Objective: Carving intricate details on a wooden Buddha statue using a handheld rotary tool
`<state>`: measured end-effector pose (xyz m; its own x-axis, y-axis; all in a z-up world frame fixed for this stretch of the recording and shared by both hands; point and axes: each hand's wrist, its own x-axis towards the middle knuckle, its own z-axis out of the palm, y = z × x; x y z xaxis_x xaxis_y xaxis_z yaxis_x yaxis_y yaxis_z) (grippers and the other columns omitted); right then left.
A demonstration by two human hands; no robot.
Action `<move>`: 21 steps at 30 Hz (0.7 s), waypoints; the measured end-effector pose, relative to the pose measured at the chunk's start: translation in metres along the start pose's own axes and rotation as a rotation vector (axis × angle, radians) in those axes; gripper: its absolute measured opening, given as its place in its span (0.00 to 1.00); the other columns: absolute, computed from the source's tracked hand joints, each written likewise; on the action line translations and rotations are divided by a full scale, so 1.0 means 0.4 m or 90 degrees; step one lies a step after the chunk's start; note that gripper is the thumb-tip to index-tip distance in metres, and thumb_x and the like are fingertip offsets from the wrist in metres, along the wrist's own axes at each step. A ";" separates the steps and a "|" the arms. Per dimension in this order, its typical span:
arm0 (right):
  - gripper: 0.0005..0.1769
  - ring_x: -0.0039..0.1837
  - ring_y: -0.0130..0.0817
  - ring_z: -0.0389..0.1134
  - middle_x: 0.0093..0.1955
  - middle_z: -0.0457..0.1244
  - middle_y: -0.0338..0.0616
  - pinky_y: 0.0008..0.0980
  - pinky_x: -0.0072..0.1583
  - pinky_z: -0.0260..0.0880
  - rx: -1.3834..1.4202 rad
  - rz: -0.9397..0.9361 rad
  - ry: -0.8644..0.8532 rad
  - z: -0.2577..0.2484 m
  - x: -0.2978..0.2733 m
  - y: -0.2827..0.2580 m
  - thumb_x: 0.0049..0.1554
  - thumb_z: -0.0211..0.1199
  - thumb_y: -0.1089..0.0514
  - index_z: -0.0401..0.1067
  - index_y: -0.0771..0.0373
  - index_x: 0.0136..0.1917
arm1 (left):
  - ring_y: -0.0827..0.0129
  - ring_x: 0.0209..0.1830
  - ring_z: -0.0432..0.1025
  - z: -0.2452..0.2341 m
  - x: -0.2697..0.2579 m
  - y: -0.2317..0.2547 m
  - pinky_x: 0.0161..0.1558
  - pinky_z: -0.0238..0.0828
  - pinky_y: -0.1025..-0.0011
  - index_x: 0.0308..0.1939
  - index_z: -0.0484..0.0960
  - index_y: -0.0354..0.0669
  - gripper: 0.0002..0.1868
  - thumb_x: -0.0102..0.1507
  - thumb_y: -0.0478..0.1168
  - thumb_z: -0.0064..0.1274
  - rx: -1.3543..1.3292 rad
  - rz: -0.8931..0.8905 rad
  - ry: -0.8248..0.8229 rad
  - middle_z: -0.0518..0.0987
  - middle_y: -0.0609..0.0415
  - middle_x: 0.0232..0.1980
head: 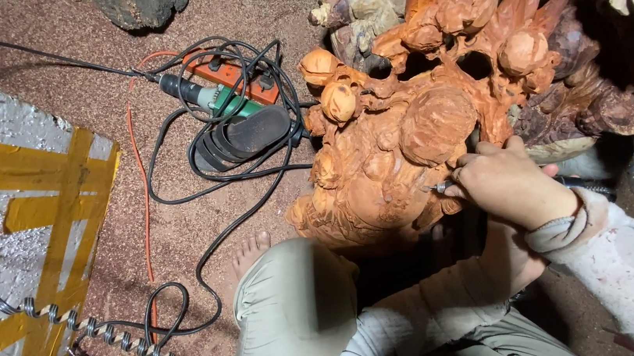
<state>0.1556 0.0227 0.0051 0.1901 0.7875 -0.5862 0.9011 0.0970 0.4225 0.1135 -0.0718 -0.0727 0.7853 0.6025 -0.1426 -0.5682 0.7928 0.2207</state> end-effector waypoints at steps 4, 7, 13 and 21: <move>0.21 0.57 0.37 0.63 0.50 0.70 0.28 0.47 0.56 0.55 -0.007 -0.011 -0.006 0.042 0.012 -0.002 0.58 0.52 0.33 0.78 0.44 0.46 | 0.66 0.66 0.65 -0.010 -0.005 0.004 0.67 0.63 0.71 0.73 0.59 0.38 0.26 0.73 0.42 0.43 0.041 0.013 0.007 0.68 0.48 0.69; 0.19 0.58 0.39 0.64 0.50 0.70 0.30 0.48 0.56 0.55 -0.030 -0.002 -0.001 0.024 -0.010 -0.017 0.62 0.49 0.40 0.79 0.46 0.45 | 0.65 0.67 0.64 -0.018 -0.016 0.004 0.67 0.62 0.70 0.74 0.58 0.38 0.27 0.72 0.42 0.43 0.083 0.021 0.012 0.67 0.48 0.69; 0.27 0.56 0.31 0.67 0.45 0.69 0.27 0.40 0.60 0.58 0.076 0.066 -0.046 0.060 -0.086 -0.035 0.66 0.36 0.33 0.75 0.43 0.49 | 0.64 0.68 0.63 -0.048 -0.106 -0.001 0.67 0.62 0.69 0.75 0.55 0.39 0.30 0.70 0.42 0.44 0.189 0.039 0.015 0.66 0.47 0.70; 0.15 0.36 0.35 0.62 0.33 0.63 0.43 0.32 0.43 0.65 0.820 0.213 0.224 0.330 -0.152 -0.189 0.60 0.60 0.48 0.72 0.62 0.42 | 0.58 0.67 0.66 -0.207 -0.238 -0.002 0.64 0.65 0.69 0.76 0.52 0.36 0.35 0.65 0.29 0.40 0.419 0.039 0.046 0.67 0.39 0.71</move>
<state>0.1276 -0.1129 -0.0825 0.5335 0.7912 -0.2988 0.5906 -0.6014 -0.5381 0.0189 -0.1219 -0.1389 0.7248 0.6675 -0.1708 -0.3242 0.5491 0.7703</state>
